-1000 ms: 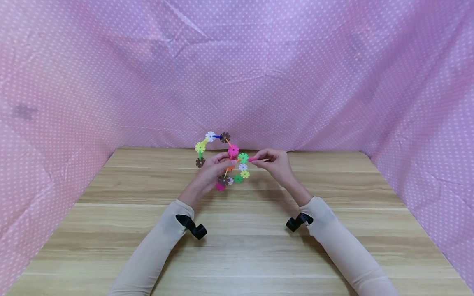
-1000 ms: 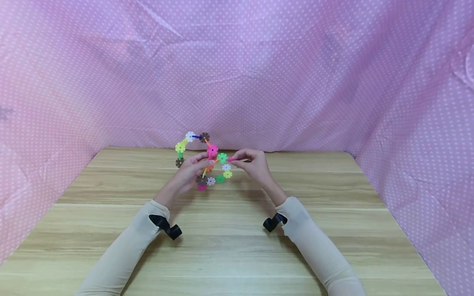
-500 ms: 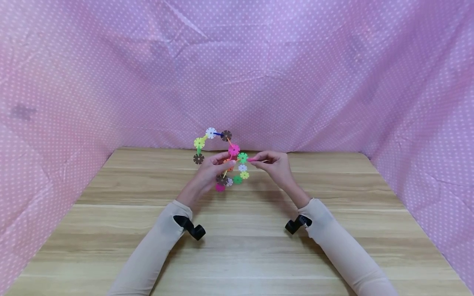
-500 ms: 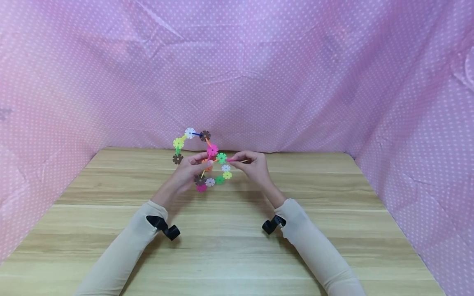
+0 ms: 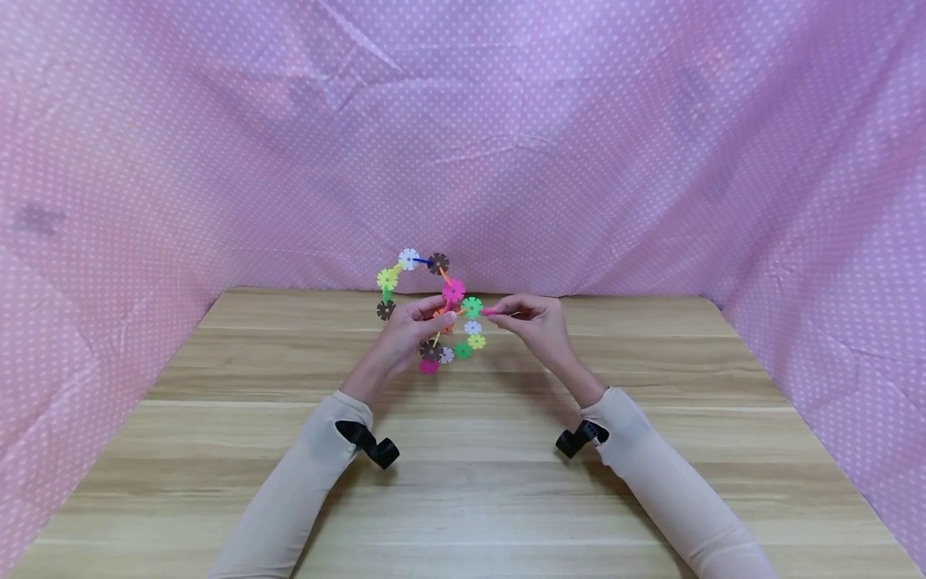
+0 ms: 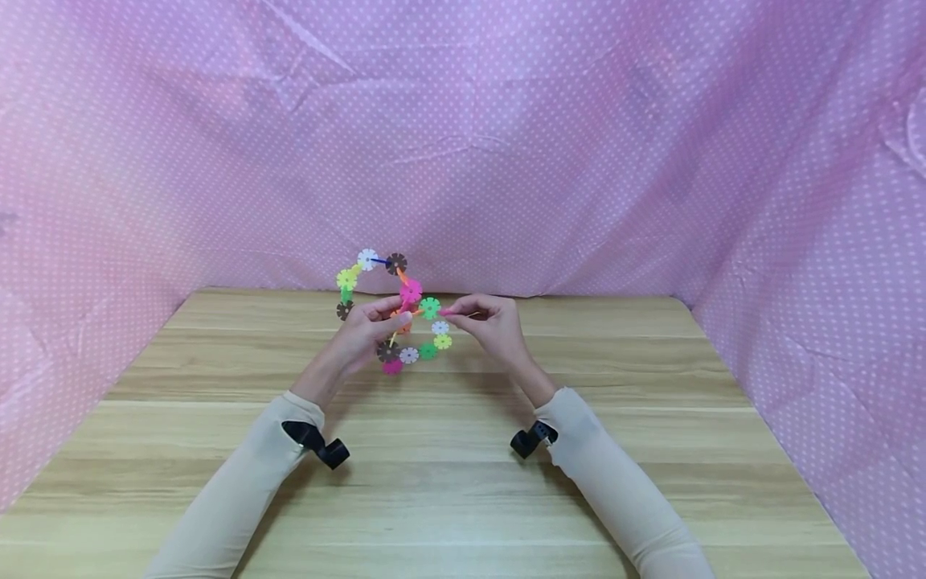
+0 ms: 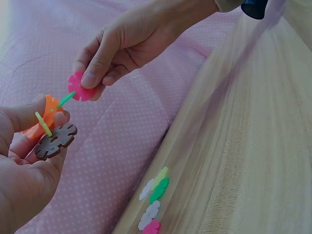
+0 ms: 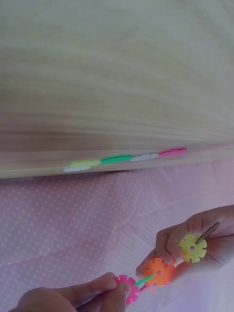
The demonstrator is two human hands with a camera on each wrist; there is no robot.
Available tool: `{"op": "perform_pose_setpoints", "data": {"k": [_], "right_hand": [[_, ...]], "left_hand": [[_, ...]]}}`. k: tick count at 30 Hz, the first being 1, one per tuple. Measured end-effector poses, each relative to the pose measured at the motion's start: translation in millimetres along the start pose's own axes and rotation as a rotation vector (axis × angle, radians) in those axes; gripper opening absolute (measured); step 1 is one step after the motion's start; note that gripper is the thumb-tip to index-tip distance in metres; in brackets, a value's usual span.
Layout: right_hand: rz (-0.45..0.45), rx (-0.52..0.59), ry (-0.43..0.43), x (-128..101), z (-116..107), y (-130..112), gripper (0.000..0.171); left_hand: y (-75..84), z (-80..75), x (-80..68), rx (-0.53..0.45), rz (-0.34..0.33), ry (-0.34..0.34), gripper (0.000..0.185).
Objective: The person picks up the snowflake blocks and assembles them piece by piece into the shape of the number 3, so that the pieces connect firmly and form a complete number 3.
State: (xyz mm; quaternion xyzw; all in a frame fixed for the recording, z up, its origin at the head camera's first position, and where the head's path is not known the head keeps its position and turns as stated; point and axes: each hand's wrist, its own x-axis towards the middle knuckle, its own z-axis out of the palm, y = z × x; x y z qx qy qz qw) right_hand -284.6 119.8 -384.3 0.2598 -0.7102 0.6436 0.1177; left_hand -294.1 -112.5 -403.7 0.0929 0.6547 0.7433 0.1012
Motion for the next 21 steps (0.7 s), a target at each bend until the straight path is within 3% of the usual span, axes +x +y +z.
{"op": "perform_pose_setpoints", "data": {"k": [11, 21], "right_hand": [[0.001, -0.01, 0.029, -1.6, 2.6, -0.1, 0.012], [0.013, -0.006, 0.012, -2.7, 4.3, 4.7, 0.01]], "left_hand": [[0.4, 2.9, 0.6, -0.006, 0.009, 0.031, 0.047], [-0.3, 1.9, 1.0, -0.009, 0.055, 0.008, 0.046]]}}
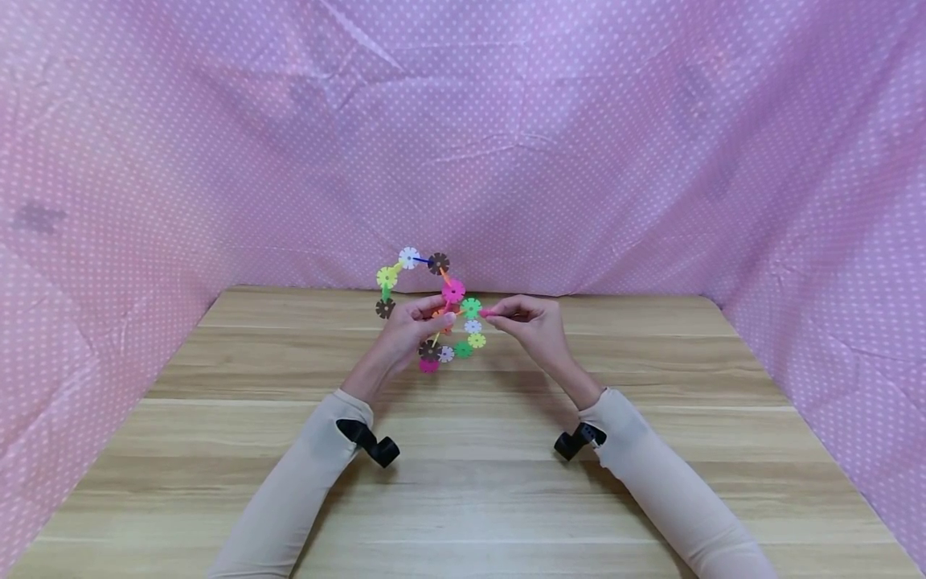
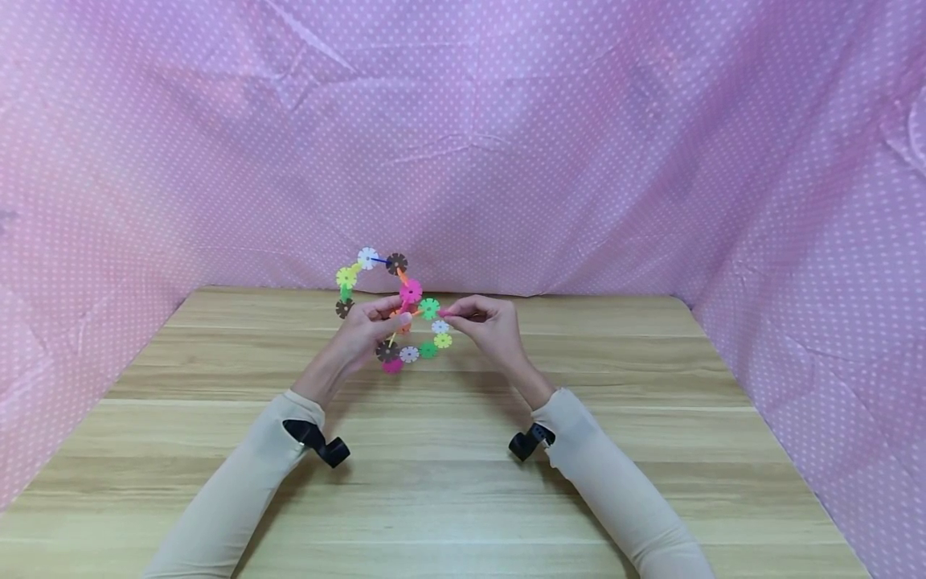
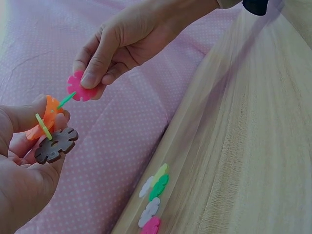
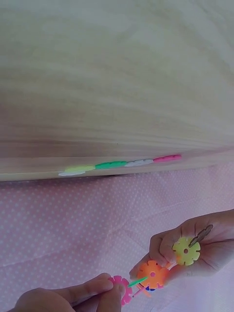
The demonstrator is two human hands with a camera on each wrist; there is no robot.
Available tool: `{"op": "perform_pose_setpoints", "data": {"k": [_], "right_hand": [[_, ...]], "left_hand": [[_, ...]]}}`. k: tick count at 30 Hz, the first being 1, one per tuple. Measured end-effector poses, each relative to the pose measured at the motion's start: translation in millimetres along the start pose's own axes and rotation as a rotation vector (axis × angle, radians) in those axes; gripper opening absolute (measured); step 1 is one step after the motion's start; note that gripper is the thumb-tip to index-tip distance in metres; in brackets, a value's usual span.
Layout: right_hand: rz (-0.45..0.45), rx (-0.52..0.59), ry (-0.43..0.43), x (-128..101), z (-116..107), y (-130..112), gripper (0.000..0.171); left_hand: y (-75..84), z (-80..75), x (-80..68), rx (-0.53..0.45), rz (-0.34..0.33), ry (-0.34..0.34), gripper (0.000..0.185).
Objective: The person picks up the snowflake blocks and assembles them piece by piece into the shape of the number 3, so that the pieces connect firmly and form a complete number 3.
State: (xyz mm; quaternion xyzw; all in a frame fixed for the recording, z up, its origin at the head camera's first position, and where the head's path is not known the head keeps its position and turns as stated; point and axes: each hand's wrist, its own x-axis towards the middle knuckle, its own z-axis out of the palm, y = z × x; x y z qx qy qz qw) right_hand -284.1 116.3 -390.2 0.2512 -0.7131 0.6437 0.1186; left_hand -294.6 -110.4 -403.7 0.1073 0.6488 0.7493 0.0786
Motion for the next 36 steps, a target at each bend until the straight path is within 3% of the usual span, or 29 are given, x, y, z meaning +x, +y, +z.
{"op": "perform_pose_setpoints", "data": {"k": [9, 23, 36], "right_hand": [[0.016, -0.01, 0.053, 5, -5, 23, 0.012], [-0.018, 0.023, -0.054, 5, -11, 25, 0.012], [-0.013, 0.076, -0.049, 3, -9, 24, 0.019]], "left_hand": [[4.5, 4.4, -3.1, 0.019, -0.014, -0.008, 0.043], [10.2, -0.4, -6.2, 0.058, -0.056, -0.029, 0.045], [10.9, -1.4, -7.0, 0.049, -0.062, -0.049, 0.046]]}}
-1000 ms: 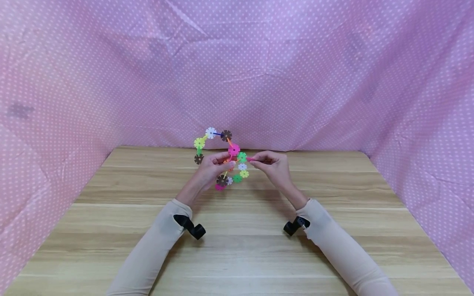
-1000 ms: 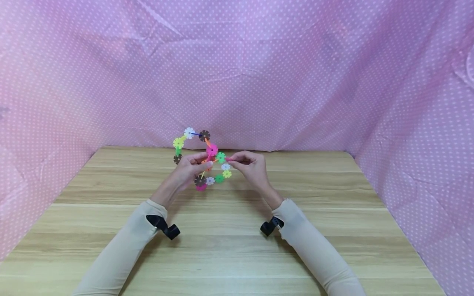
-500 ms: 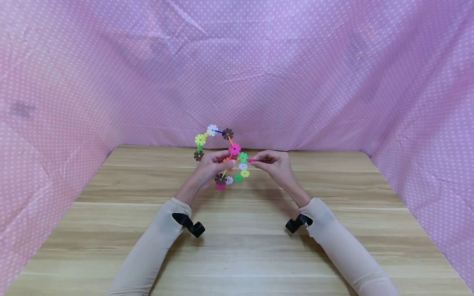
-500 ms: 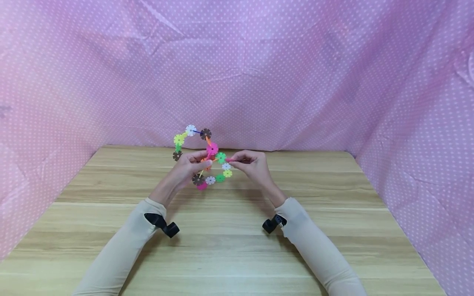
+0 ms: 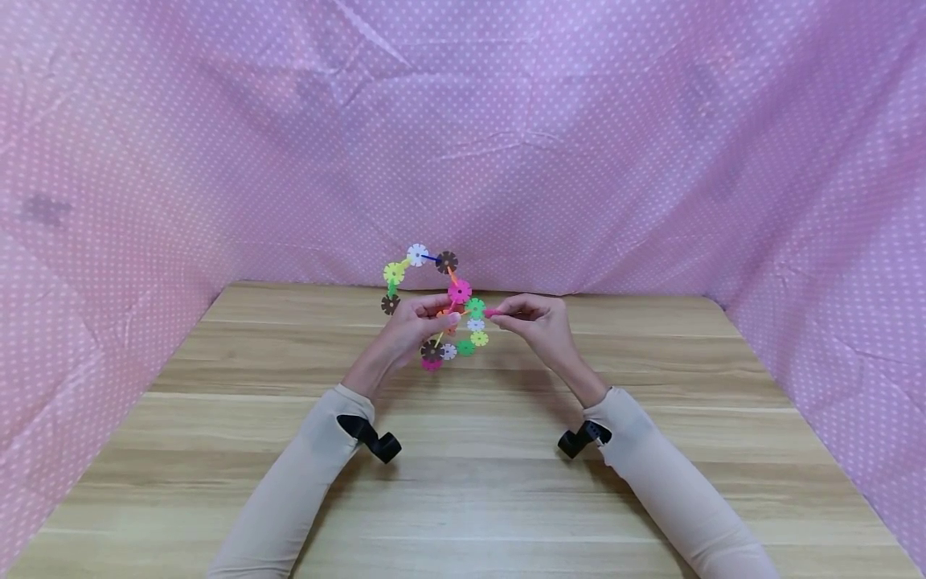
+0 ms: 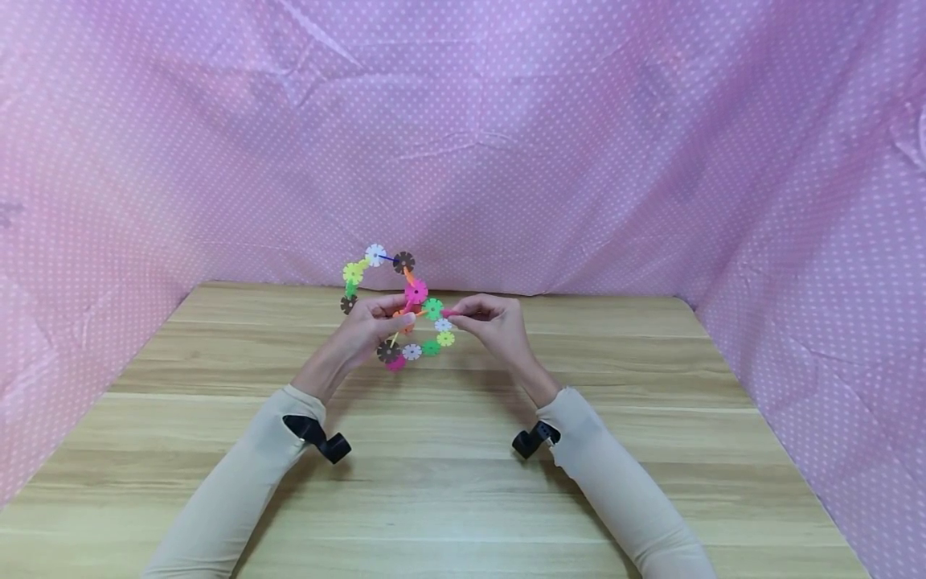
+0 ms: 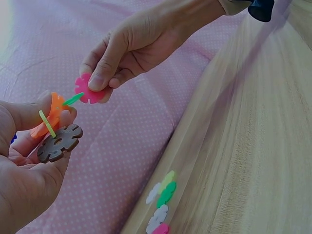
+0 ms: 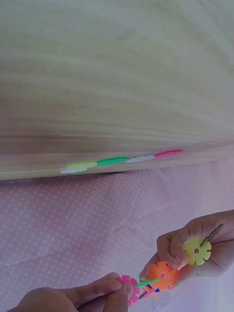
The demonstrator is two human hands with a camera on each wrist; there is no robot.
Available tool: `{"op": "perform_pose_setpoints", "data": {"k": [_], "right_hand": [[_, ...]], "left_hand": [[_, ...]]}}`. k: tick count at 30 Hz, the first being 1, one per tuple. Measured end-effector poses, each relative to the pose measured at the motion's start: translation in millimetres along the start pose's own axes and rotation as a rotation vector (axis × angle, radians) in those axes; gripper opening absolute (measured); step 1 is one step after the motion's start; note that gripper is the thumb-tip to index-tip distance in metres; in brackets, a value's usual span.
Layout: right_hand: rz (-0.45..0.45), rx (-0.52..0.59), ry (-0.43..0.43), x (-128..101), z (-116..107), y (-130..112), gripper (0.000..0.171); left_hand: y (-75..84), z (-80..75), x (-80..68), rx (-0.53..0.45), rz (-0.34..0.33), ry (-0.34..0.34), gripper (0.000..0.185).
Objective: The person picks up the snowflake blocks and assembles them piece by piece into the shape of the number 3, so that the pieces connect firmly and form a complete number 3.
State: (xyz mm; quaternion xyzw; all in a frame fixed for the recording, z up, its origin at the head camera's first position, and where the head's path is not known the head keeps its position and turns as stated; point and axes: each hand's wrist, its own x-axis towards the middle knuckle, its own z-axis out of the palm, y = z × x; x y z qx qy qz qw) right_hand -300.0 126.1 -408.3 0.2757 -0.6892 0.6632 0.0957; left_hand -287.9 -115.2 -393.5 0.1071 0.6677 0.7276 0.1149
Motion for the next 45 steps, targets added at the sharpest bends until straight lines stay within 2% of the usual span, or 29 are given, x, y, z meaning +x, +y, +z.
{"op": "perform_pose_setpoints", "data": {"k": [8, 14, 20, 28, 33, 38, 45], "right_hand": [[0.007, -0.008, 0.032, 1, 3, -4, 0.013], [0.014, -0.047, 0.024, 2, 2, -6, 0.009], [0.011, -0.06, 0.028, 5, 2, -8, 0.007], [0.017, -0.056, 0.058, 8, 7, -11, 0.009], [0.02, -0.049, 0.077, 7, 8, -11, 0.013], [0.022, -0.034, 0.089, 6, 7, -11, 0.005], [-0.011, -0.065, 0.1, 5, 3, -9, 0.007]], "left_hand": [[-0.4, 0.3, 1.2, -0.009, 0.032, -0.009, 0.045], [1.0, -0.2, 1.2, 0.026, 0.022, -0.013, 0.044], [4.3, 0.8, 1.6, 0.007, 0.016, -0.034, 0.045], [8.8, -0.3, -0.3, -0.008, 0.044, -0.005, 0.05], [5.8, -0.6, 0.8, -0.023, 0.038, -0.013, 0.046], [1.0, 1.2, 3.8, -0.004, 0.04, -0.005, 0.042], [-5.2, 5.5, 5.7, 0.028, 0.0, -0.005, 0.043]]}}
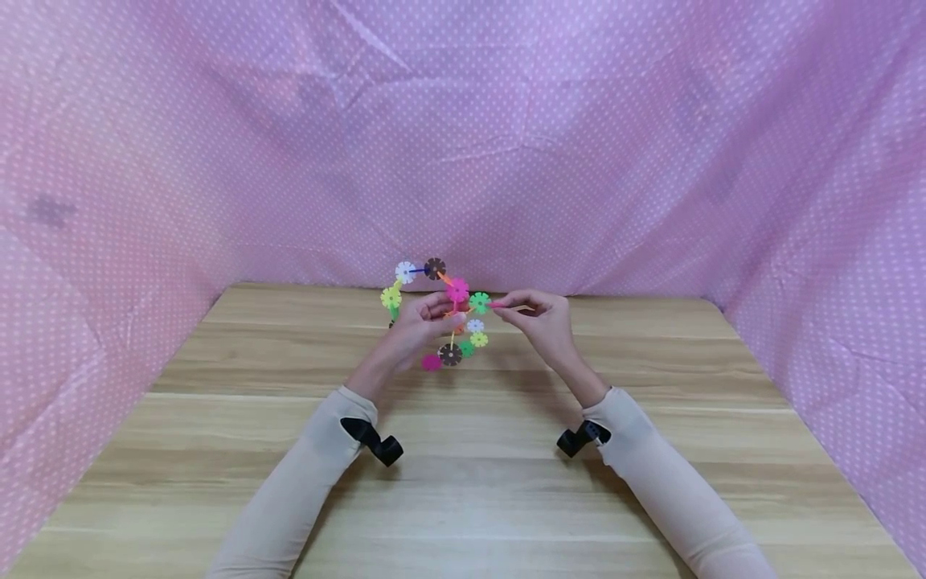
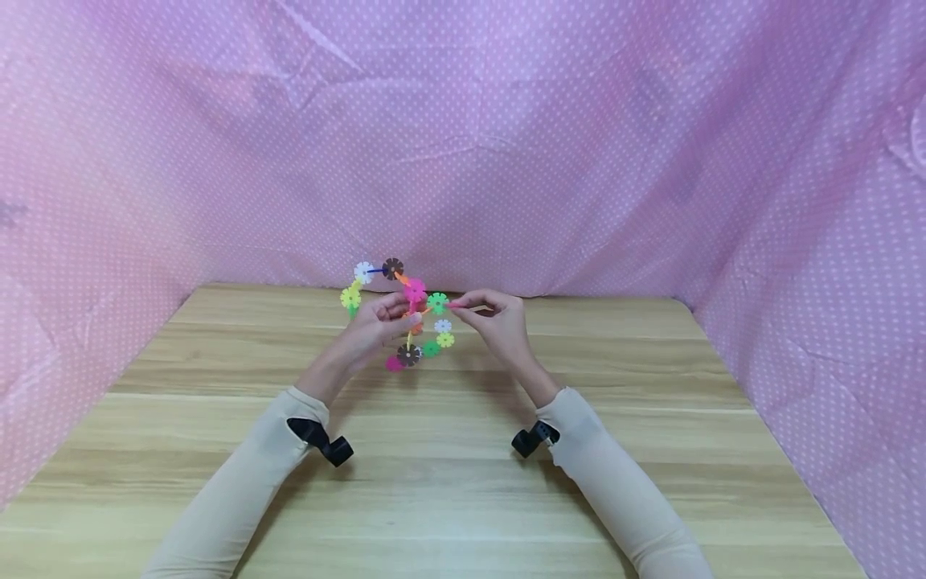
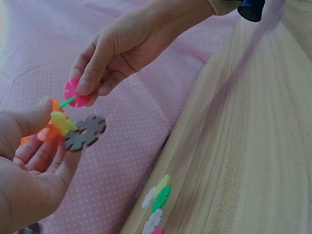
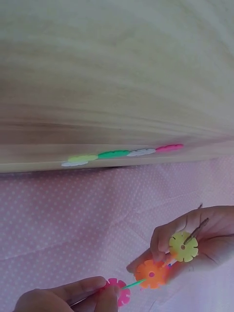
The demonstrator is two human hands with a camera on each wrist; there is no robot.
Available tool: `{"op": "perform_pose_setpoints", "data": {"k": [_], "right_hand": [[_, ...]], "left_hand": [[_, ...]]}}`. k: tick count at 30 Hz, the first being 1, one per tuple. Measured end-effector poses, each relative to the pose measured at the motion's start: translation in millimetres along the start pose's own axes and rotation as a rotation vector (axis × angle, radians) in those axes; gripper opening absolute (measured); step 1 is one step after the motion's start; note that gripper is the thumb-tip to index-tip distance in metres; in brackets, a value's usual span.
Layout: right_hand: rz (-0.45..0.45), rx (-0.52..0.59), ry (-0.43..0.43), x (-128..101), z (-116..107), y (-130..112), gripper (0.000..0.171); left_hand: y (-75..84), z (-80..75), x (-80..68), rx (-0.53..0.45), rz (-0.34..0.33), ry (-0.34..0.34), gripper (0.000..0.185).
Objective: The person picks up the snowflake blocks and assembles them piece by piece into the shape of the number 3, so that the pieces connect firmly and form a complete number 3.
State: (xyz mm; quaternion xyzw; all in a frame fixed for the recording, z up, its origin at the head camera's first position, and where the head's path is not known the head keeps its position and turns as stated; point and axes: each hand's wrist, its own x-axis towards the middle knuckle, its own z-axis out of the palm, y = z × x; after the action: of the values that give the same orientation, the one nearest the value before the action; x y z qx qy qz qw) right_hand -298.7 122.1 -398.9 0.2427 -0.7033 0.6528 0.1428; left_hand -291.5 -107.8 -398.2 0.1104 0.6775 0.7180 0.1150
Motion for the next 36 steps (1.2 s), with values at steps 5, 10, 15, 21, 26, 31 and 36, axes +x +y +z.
{"op": "perform_pose_setpoints", "data": {"k": [5, 10, 15, 21, 26, 31, 36], "right_hand": [[-0.003, -0.04, 0.006, 0, 0, -1, 0.01], [0.039, -0.091, -0.021, 1, -1, -4, 0.009], [0.066, -0.149, -0.111, 1, -1, -5, 0.008], [0.062, -0.118, -0.248, 1, -1, -1, 0.006], [0.026, -0.103, -0.353, 2, -2, -3, 0.006], [0.002, -0.084, -0.456, 5, 1, -9, 0.006], [-0.021, -0.121, -0.513, 13, 7, -13, 0.007]], "left_hand": [[-1.8, -4.0, -2.9, 0.029, -0.039, -0.077, 0.041], [8.7, -21.6, -12.5, 0.285, -0.184, -0.235, 0.047], [30.5, -41.8, -25.6, 0.52, -0.2, -0.309, 0.034], [43.1, -40.2, -28.3, 0.456, 0.088, -0.11, 0.027], [34.0, -25.3, -23.3, 0.446, 0.106, -0.153, 0.032], [24.8, -15.4, -18.4, 0.39, 0.01, -0.23, 0.032], [20.3, -16.5, -16.6, 0.378, -0.039, -0.203, 0.028]]}}
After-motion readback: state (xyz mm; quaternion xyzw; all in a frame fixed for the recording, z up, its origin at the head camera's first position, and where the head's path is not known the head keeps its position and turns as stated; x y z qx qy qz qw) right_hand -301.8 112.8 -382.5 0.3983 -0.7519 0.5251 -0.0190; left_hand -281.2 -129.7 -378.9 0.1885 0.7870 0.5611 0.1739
